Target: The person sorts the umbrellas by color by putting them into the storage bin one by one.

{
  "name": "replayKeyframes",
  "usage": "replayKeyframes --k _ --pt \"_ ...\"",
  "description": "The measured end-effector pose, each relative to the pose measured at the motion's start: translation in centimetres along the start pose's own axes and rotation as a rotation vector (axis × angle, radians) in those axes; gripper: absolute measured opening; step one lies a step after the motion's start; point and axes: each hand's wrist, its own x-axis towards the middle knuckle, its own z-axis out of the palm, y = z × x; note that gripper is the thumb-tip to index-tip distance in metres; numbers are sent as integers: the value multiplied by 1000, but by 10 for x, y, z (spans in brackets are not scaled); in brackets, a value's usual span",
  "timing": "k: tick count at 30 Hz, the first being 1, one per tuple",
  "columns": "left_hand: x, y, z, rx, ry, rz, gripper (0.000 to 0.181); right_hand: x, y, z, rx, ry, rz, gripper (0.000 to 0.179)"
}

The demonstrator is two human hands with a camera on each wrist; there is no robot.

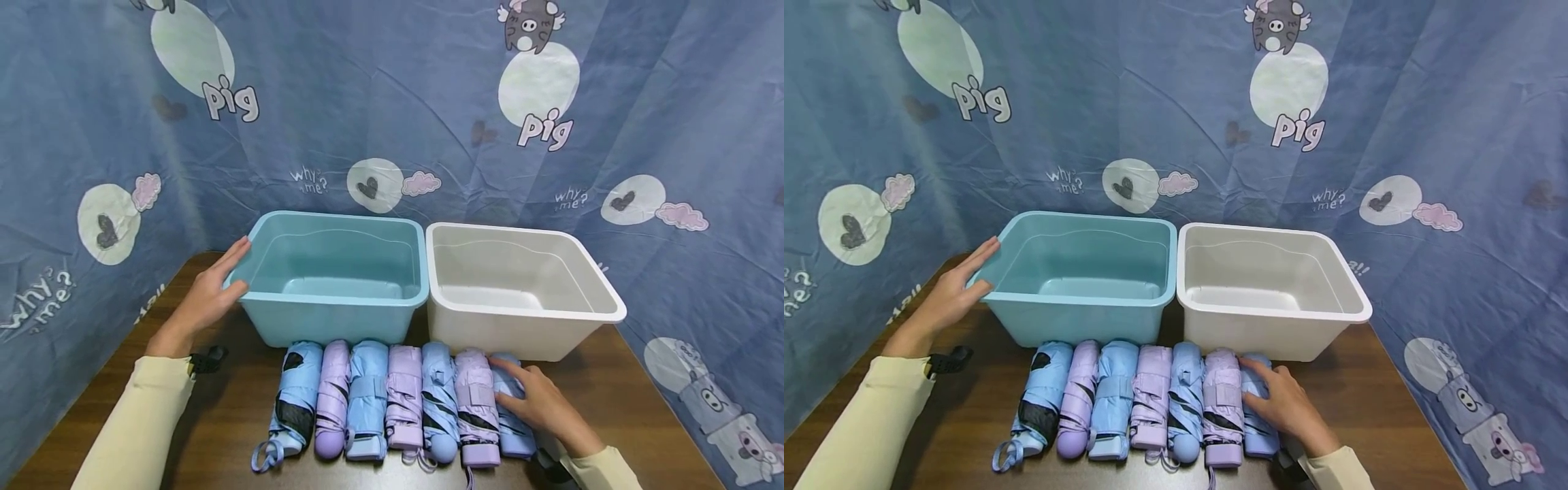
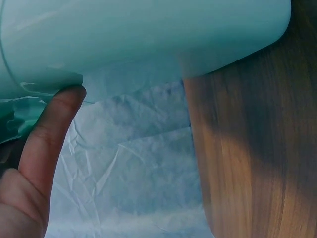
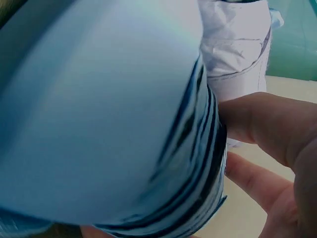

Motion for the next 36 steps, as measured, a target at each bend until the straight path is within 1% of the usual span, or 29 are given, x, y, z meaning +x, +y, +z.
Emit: replayKeyframes --k 3,6,13,16,21,27,32,36 --pt "-1 -1 1 -1 2 6 67 -1 0 0 -6 -4 -16 55" --pt "-1 0 0 7 10 9 67 0 -1 0 -1 2 -14 53" --pt "0 0 2 -3 1 13 67 -1 -1 1 43 26 66 55" --pt "-1 -1 3 -5 6 17 66 -3 0 2 60 45 80 56" --pt "0 -2 3 -18 4 20 66 -6 1 1 72 88 78 56" --pt "2 -1 3 -24 -12 17 68 -11 -1 -5 62 135 62 55" --pt "2 0 -1 11 -22 0 70 -17 -6 -13 75 156 48 56" --pt "1 2 -4 34 -34 -30 72 -25 -11 -19 93 159 46 56"
